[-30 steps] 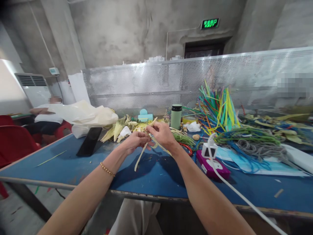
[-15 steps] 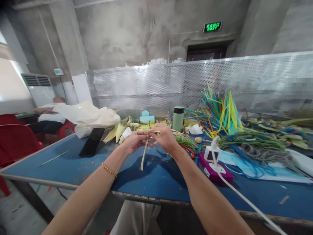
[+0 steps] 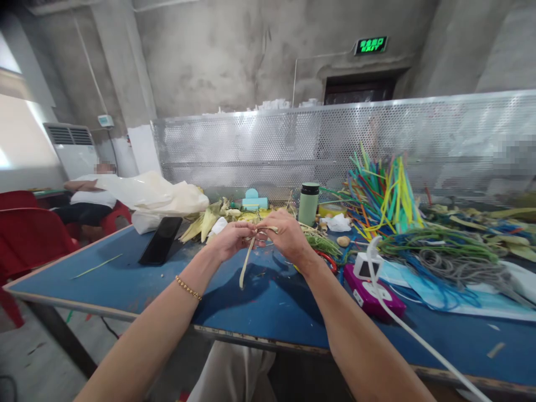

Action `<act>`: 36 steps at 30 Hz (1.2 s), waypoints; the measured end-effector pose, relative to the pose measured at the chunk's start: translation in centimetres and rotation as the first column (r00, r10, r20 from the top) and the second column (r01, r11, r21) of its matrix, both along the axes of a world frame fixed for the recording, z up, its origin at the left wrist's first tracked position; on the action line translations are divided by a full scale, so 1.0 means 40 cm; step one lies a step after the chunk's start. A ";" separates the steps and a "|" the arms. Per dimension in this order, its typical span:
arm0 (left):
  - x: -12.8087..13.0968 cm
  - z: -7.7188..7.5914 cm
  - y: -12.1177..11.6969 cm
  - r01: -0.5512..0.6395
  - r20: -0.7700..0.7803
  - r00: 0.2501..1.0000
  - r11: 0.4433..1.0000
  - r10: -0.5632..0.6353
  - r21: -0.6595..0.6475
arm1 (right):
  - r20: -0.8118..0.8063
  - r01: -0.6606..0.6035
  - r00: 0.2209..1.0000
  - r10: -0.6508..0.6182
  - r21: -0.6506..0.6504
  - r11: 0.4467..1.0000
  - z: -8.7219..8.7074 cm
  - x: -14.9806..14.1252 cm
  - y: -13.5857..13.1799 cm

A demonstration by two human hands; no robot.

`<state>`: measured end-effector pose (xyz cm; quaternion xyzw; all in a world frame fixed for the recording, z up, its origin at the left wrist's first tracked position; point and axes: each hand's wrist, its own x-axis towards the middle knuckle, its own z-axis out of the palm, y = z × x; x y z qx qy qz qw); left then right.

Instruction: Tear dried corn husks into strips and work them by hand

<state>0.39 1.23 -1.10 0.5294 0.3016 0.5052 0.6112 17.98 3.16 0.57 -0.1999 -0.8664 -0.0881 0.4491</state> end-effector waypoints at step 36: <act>0.005 -0.001 0.003 -0.089 0.028 0.995 0.994 0.091 -0.065 | 0.000 -0.091 0.996 0.091 -0.040 0.995 -0.008 -0.003 0.005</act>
